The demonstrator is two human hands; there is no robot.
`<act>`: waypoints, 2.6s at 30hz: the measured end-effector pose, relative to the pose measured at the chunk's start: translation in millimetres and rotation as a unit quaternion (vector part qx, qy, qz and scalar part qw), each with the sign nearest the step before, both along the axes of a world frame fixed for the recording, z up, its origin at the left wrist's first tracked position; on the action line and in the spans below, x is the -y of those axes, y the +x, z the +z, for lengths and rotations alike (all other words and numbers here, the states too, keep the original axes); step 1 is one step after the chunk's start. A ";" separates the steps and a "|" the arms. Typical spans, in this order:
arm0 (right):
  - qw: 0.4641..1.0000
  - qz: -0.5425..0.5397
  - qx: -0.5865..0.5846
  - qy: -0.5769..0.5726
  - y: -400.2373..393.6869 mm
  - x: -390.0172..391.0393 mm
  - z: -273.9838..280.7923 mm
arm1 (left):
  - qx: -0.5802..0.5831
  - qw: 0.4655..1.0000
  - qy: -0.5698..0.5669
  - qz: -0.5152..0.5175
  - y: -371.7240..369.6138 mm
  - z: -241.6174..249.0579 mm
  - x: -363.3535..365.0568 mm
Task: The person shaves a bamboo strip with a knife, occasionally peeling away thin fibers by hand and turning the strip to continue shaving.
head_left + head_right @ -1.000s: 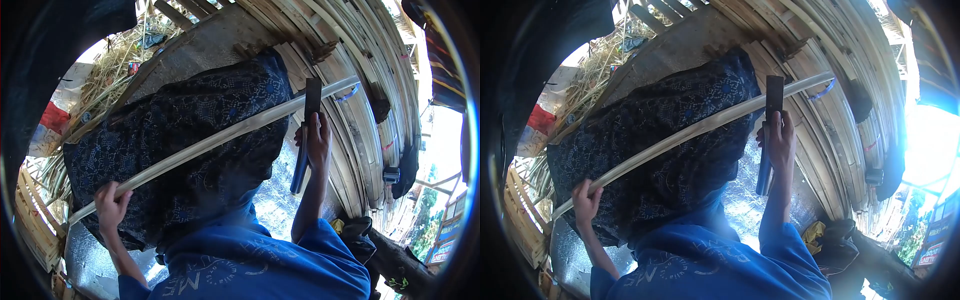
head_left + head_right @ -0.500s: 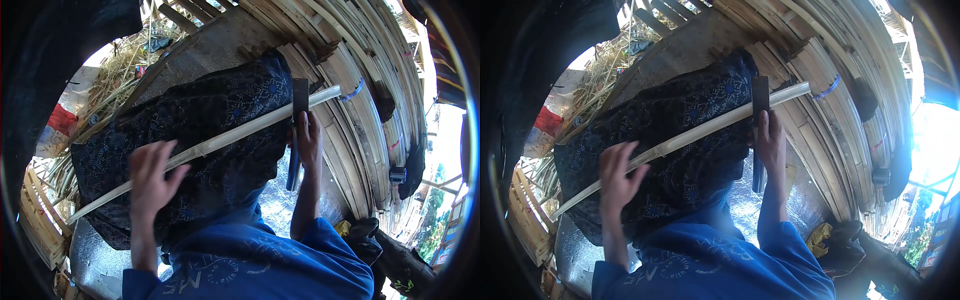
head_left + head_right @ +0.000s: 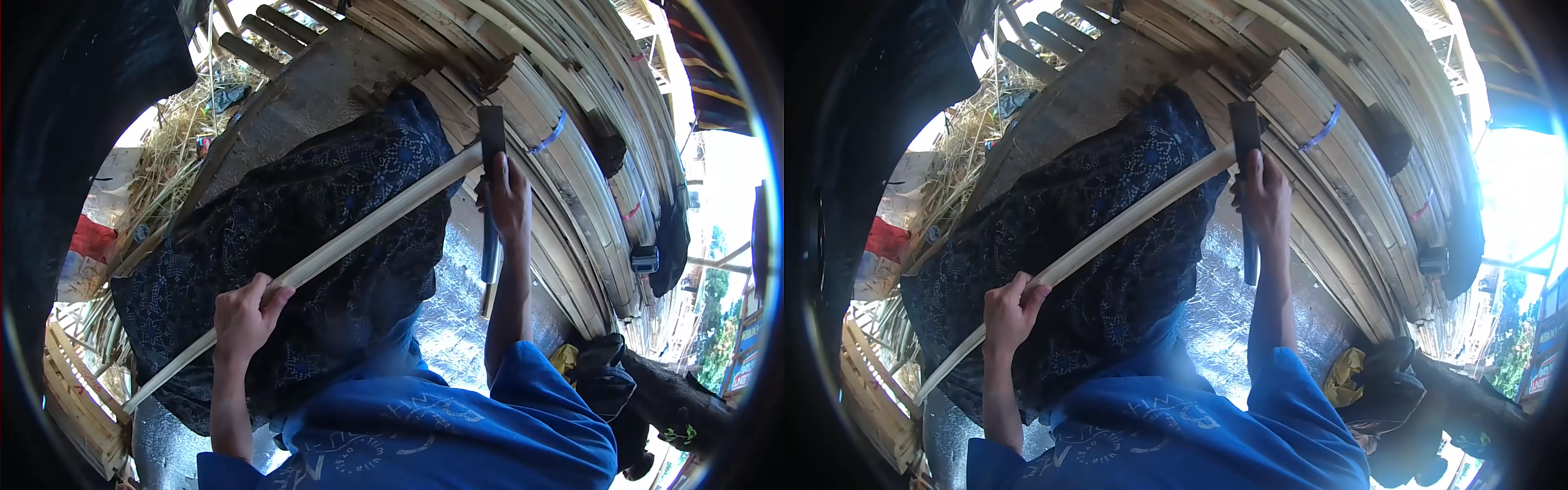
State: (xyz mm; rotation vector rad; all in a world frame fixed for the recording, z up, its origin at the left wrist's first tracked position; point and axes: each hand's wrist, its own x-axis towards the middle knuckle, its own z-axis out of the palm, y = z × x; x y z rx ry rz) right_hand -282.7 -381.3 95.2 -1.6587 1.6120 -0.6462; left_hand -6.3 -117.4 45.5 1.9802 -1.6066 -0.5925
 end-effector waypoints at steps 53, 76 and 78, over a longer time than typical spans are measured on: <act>0.992 0.020 -0.115 -0.046 14.8 -39.6 -23.3 | 0.055 0.998 0.004 -0.011 -5.5 -13.7 4.2; 0.989 0.023 -0.148 0.013 38.1 -93.8 -22.4 | 0.041 0.999 0.031 -0.018 6.4 -12.9 -13.6; 0.987 0.041 -0.158 0.005 38.0 -94.2 -18.6 | 0.022 0.999 0.025 -0.002 6.2 -11.4 -14.6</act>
